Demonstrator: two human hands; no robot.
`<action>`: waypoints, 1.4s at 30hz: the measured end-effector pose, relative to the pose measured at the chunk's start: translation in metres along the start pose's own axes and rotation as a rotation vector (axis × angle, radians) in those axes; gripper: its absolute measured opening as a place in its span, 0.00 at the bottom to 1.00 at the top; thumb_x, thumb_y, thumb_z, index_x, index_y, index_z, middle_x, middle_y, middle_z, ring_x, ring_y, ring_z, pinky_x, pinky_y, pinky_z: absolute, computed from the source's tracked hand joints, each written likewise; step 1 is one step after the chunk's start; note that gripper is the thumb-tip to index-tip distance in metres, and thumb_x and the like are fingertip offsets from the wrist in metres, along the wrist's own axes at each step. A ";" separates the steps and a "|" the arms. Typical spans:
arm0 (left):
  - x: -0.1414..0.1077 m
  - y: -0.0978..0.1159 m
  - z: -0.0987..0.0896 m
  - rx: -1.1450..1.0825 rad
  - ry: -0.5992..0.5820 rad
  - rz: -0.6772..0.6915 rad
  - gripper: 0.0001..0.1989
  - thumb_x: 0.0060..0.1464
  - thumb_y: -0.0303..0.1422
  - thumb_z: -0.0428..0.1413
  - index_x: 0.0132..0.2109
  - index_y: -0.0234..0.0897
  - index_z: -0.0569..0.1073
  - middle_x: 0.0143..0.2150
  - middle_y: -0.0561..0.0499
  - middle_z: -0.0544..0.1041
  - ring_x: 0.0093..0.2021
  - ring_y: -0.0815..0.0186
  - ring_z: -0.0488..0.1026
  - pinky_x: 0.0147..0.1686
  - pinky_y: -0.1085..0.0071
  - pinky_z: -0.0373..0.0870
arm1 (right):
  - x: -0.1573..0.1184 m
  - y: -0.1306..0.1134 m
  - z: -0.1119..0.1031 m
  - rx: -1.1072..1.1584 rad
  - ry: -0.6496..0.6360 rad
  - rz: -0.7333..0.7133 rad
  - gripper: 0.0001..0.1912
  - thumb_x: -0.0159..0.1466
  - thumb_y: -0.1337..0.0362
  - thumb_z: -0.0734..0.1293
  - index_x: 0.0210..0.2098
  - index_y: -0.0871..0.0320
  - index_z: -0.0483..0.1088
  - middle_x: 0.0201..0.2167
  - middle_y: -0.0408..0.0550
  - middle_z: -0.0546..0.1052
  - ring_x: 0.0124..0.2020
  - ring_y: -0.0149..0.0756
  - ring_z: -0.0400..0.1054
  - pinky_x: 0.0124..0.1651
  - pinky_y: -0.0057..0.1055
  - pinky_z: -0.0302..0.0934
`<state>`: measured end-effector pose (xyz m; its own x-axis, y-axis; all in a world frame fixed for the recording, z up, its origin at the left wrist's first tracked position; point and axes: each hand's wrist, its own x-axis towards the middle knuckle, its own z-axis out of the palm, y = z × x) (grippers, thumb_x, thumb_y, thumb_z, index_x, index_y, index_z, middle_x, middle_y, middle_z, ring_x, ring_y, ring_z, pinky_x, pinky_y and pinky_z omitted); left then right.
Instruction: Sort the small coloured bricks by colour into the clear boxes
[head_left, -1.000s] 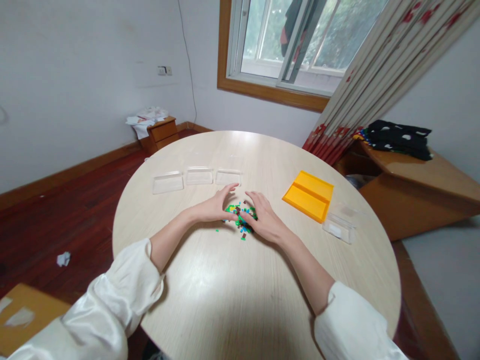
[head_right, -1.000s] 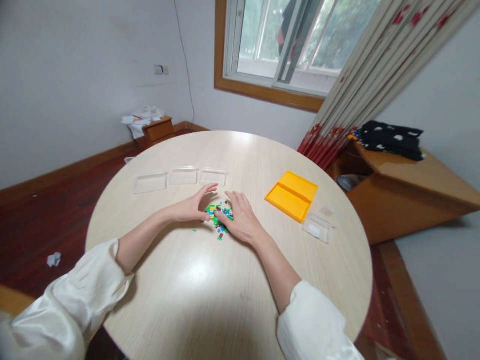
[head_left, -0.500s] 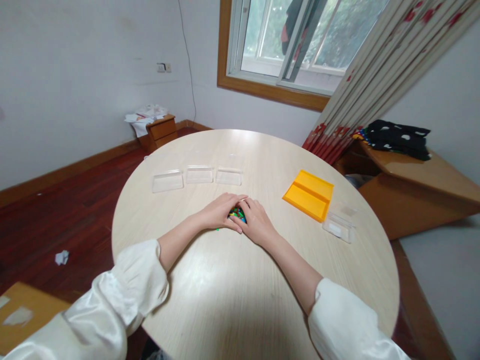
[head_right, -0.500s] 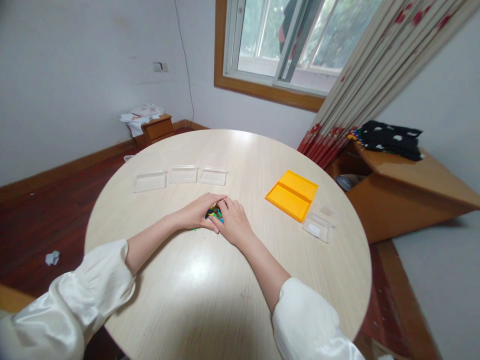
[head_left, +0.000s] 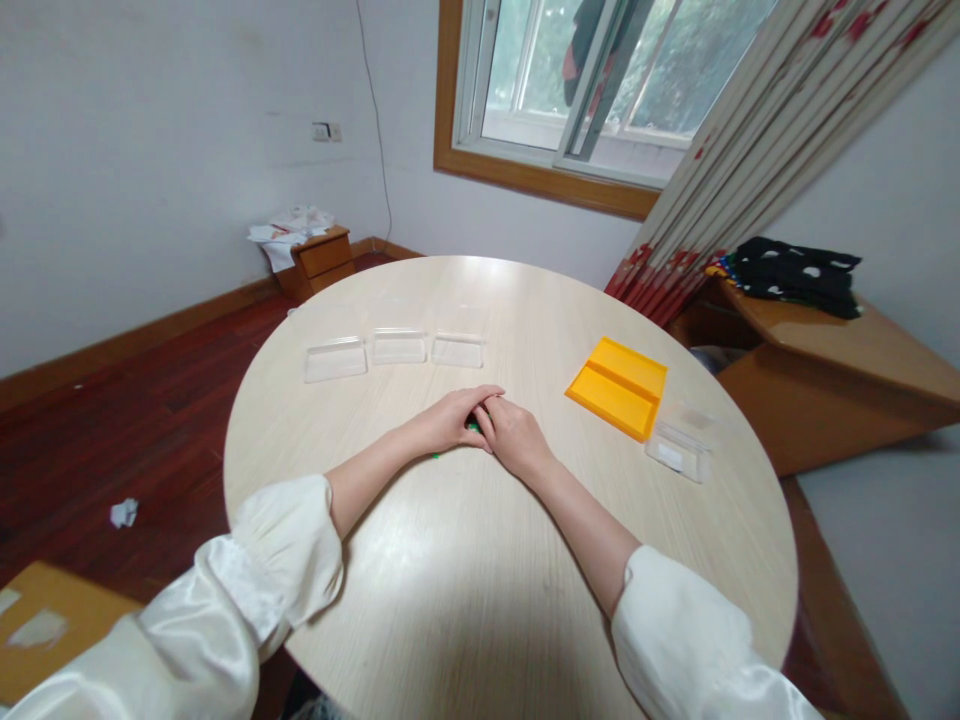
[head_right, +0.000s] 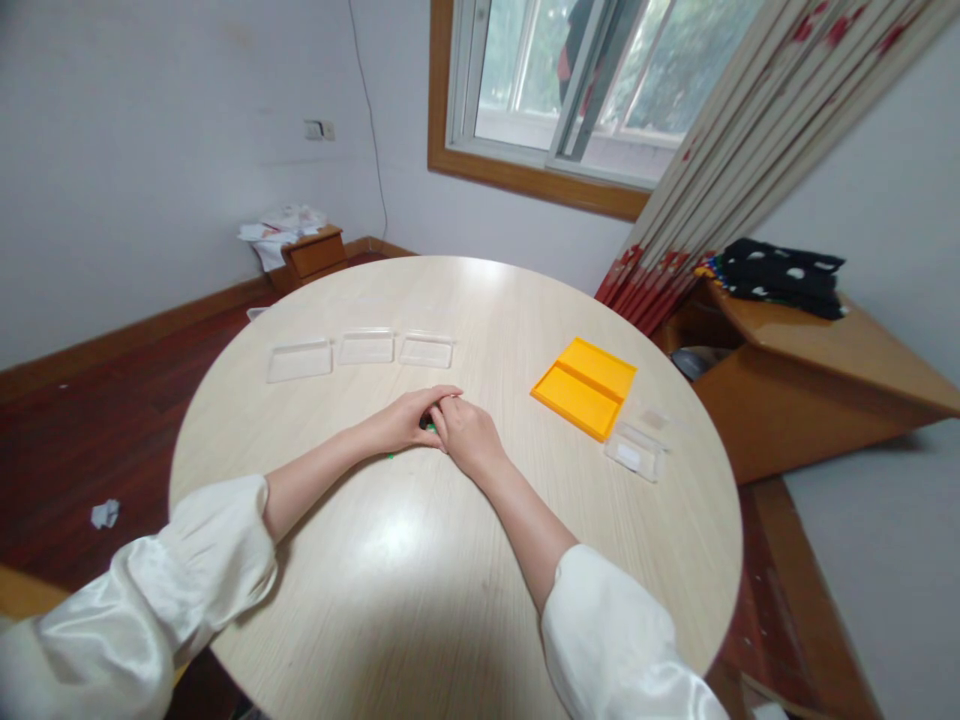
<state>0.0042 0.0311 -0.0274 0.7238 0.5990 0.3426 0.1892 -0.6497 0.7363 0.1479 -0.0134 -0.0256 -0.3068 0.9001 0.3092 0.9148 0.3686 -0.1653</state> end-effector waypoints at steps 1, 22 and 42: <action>0.000 0.001 0.000 -0.010 0.006 -0.018 0.32 0.43 0.31 0.62 0.56 0.34 0.62 0.50 0.42 0.72 0.48 0.61 0.70 0.48 0.66 0.65 | 0.000 0.001 0.001 0.029 0.037 -0.007 0.14 0.67 0.64 0.52 0.35 0.60 0.66 0.30 0.52 0.75 0.31 0.35 0.69 0.32 0.29 0.58; -0.004 0.019 -0.006 -0.174 0.185 -0.159 0.13 0.47 0.35 0.56 0.39 0.30 0.72 0.27 0.53 0.68 0.27 0.71 0.61 0.28 0.73 0.60 | -0.005 -0.001 -0.018 0.897 0.352 0.199 0.16 0.59 0.54 0.61 0.21 0.55 0.55 0.21 0.39 0.61 0.25 0.29 0.57 0.30 0.28 0.56; 0.003 -0.016 -0.012 -0.703 0.477 -0.304 0.20 0.56 0.46 0.48 0.47 0.35 0.67 0.36 0.49 0.72 0.40 0.66 0.70 0.49 0.66 0.63 | -0.034 -0.005 -0.026 0.156 -0.293 -0.070 0.53 0.47 0.36 0.66 0.65 0.48 0.44 0.67 0.55 0.44 0.67 0.58 0.30 0.61 0.61 0.35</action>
<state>-0.0042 0.0490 -0.0316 0.3270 0.9305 0.1648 -0.2355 -0.0886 0.9678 0.1606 -0.0514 -0.0106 -0.4510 0.8913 0.0461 0.8445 0.4429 -0.3010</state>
